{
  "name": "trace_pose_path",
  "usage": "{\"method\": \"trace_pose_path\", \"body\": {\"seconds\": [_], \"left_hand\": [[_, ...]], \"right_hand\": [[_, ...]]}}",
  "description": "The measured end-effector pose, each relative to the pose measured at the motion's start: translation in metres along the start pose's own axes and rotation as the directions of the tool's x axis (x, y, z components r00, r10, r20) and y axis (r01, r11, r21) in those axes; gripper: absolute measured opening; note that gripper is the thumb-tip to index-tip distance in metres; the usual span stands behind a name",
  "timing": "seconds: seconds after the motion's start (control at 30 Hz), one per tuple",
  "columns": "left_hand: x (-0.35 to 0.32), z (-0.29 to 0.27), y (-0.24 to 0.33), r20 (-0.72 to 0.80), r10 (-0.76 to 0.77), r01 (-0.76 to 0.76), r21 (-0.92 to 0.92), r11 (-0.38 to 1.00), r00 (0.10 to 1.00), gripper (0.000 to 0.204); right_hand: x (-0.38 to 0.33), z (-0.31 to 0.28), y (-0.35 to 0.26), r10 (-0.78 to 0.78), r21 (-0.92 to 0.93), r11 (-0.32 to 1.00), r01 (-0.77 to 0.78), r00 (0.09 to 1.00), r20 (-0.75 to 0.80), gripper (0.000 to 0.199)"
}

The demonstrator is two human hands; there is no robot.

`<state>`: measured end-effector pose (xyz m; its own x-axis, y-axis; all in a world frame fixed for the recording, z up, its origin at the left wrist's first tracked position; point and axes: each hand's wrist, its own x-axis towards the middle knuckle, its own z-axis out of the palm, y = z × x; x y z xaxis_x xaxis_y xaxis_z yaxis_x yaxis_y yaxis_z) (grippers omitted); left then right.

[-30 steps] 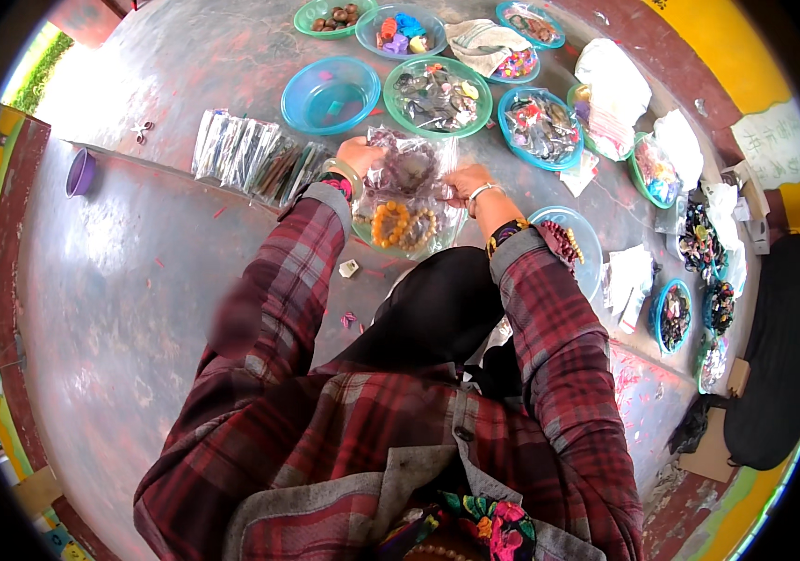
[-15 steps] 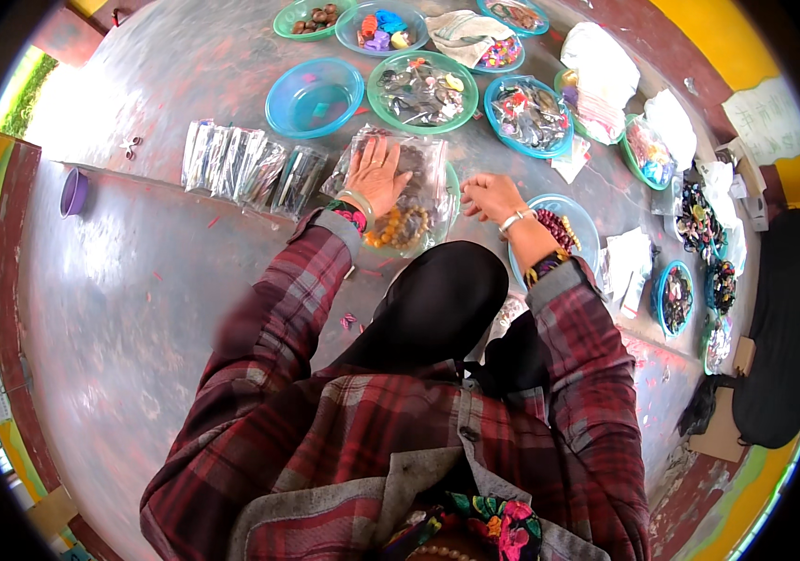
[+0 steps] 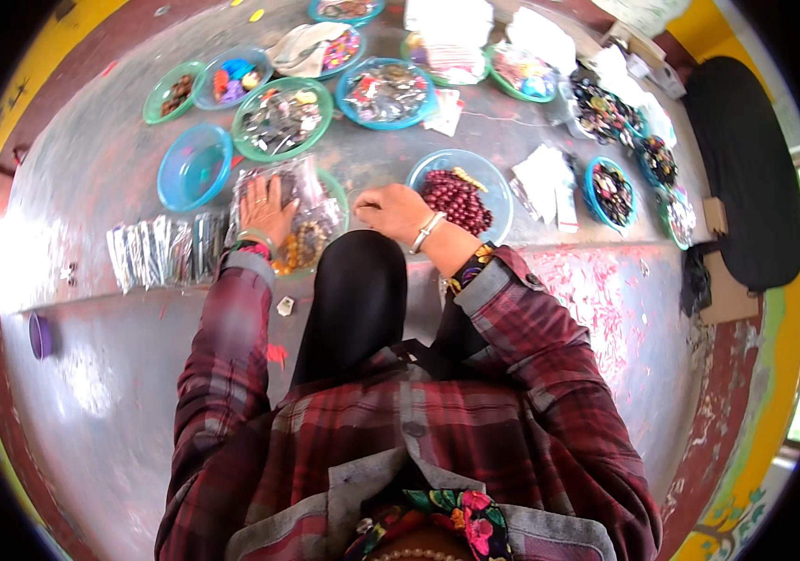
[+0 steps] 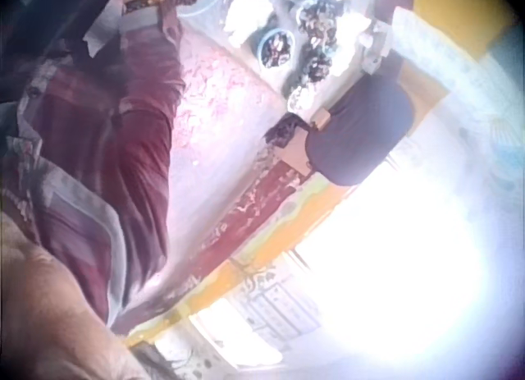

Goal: The person sits on the floor and repeatedly picks up beaded bracelets from a blue bowl, places them into small clear plastic bags, and sets the packaged items aside. The process involves handling the beads and bags by hand without tools.

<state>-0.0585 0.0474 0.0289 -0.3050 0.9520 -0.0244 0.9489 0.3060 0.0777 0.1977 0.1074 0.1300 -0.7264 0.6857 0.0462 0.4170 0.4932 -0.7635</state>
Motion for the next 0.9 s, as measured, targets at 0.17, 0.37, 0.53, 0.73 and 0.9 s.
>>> {"method": "trace_pose_path", "body": {"seconds": [0.17, 0.37, 0.53, 0.73, 0.9], "left_hand": [[0.002, -0.048, 0.036, -0.451, 0.168, -0.277, -0.185, 0.943, 0.876, 0.042], [-0.039, -0.155, 0.156, -0.094, 0.176, -0.155, -0.913, 0.377, 0.980, 0.015], [-0.081, -0.114, 0.221, -0.235, 0.394, -0.338, -0.916, 0.216, 0.889, 0.012], [-0.074, -0.084, 0.230, -0.244, 0.536, -0.476, -0.806, 0.351, 0.808, 0.011], [-0.067, -0.083, 0.233, -0.216, 0.524, -0.473, -0.771, 0.427, 0.824, 0.009]], "right_hand": [[-0.028, -0.052, -0.012, 0.052, 0.081, 0.996, -0.036, 0.978, -0.201, 0.017], [-0.093, -0.121, 0.061, 0.456, 0.359, 0.884, -0.299, 0.717, -0.527, 0.028], [-0.178, -0.131, 0.156, 0.764, 0.635, 0.641, -0.430, 0.435, -0.476, 0.025], [-0.259, -0.105, 0.308, 0.758, 0.391, 0.570, -0.722, 0.279, -0.590, 0.023], [-0.218, -0.129, 0.313, 0.596, -0.052, 0.493, -0.868, 0.381, -0.707, 0.028]]}}
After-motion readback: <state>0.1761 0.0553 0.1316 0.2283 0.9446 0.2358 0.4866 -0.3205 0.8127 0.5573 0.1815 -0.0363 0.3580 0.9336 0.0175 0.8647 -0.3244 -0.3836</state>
